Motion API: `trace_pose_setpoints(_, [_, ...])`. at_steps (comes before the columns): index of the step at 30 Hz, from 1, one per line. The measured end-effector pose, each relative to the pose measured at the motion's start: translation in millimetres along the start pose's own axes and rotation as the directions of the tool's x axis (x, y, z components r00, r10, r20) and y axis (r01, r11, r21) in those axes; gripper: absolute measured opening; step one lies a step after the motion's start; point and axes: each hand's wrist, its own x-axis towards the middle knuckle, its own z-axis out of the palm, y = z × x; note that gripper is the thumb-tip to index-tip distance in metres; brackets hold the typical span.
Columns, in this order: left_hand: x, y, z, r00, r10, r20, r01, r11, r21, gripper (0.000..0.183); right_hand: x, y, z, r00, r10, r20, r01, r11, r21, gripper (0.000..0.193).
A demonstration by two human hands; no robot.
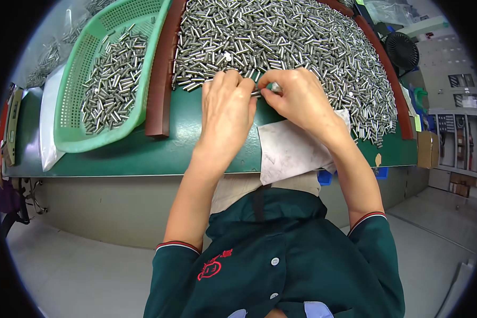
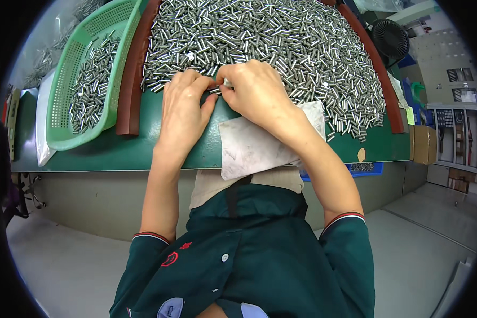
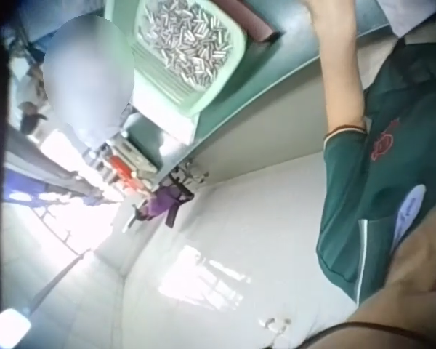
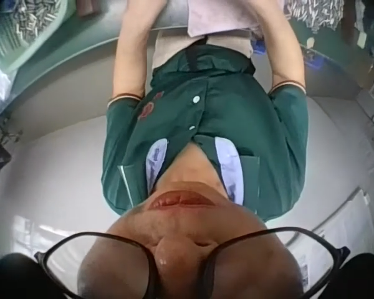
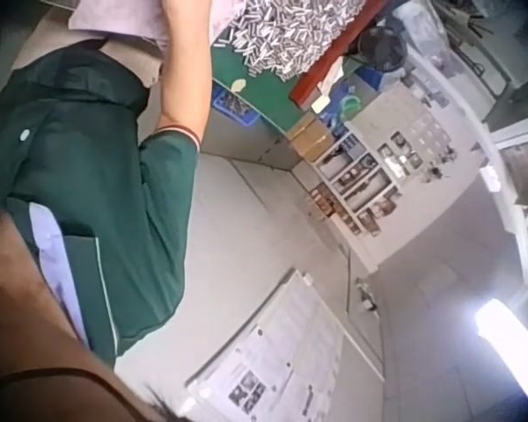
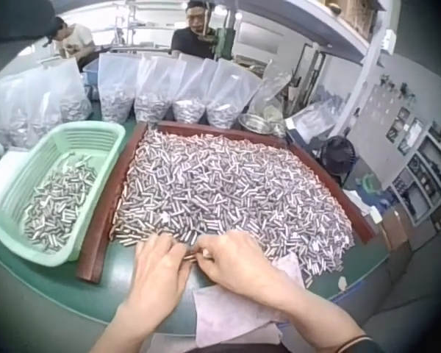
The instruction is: The recorder is picking up small cylindrical metal parts from a pile on a workbench and performing a manual assembly or inspection task on a padded surface.
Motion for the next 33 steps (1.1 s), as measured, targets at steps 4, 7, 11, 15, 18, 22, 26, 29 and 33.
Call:
trace_pose_setpoints(4, [1.4, -0.1, -0.9, 1.000, -0.013, 0.010, 0.013, 1.000, 0.020, 0.016, 5.6, 0.8, 1.9, 0.995, 0.004, 0.097, 0.000, 0.999, -0.043, 0.009])
trace_pose_setpoints(7, [-0.3, -1.9, -1.8, 1.000, -0.020, 0.019, 0.019, 1.000, 0.007, 0.015, 4.4, 1.8, 3.7, 0.994, -0.028, 0.103, 0.033, 0.999, -0.043, 0.007])
trace_pose_setpoints(11, [-1.3, -2.6, -2.1, 0.999, -0.042, 0.009, 0.042, 0.999, 0.022, 0.012, 2.6, 6.1, 3.5, 0.996, -0.056, 0.074, 0.064, 0.992, -0.109, 0.007])
trace_pose_setpoints(15, [1.2, -0.8, 1.7, 0.995, -0.097, -0.003, 0.097, 0.994, 0.044, 0.012, -0.1, 12.2, 3.1, 0.997, -0.041, 0.068, 0.050, 0.990, -0.129, 0.009])
trace_pose_setpoints(18, [3.3, 2.7, 5.3, 0.992, -0.129, -0.011, 0.129, 0.990, 0.065, 0.012, -4.8, 18.2, -12.2, 1.000, -0.023, 0.000, 0.023, 0.999, -0.048, 0.010])
trace_pose_setpoints(22, [4.1, 6.0, 8.7, 0.986, -0.160, -0.050, 0.165, 0.980, 0.107, 0.013, -26.7, 21.9, -37.2, 0.998, 0.032, -0.053, -0.036, 0.997, -0.067, 0.007])
trace_pose_setpoints(26, [10.8, 17.7, 13.0, 0.977, -0.195, -0.088, 0.209, 0.958, 0.196, 0.020, -42.3, 21.2, -46.9, 0.981, 0.048, -0.187, -0.024, 0.992, 0.127, 0.005])
trace_pose_setpoints(29, [18.2, 26.1, 13.1, 0.969, -0.232, -0.084, 0.247, 0.914, 0.322, 0.024, -46.3, 16.7, -45.4, 0.964, 0.107, -0.244, -0.040, 0.964, 0.264, 0.006])
trace_pose_setpoints(33, [25.0, 34.1, 15.1, 0.954, -0.298, -0.035, 0.288, 0.874, 0.393, 0.025, -49.3, 12.2, -40.0, 0.914, 0.204, -0.352, 0.038, 0.819, 0.573, 0.004])
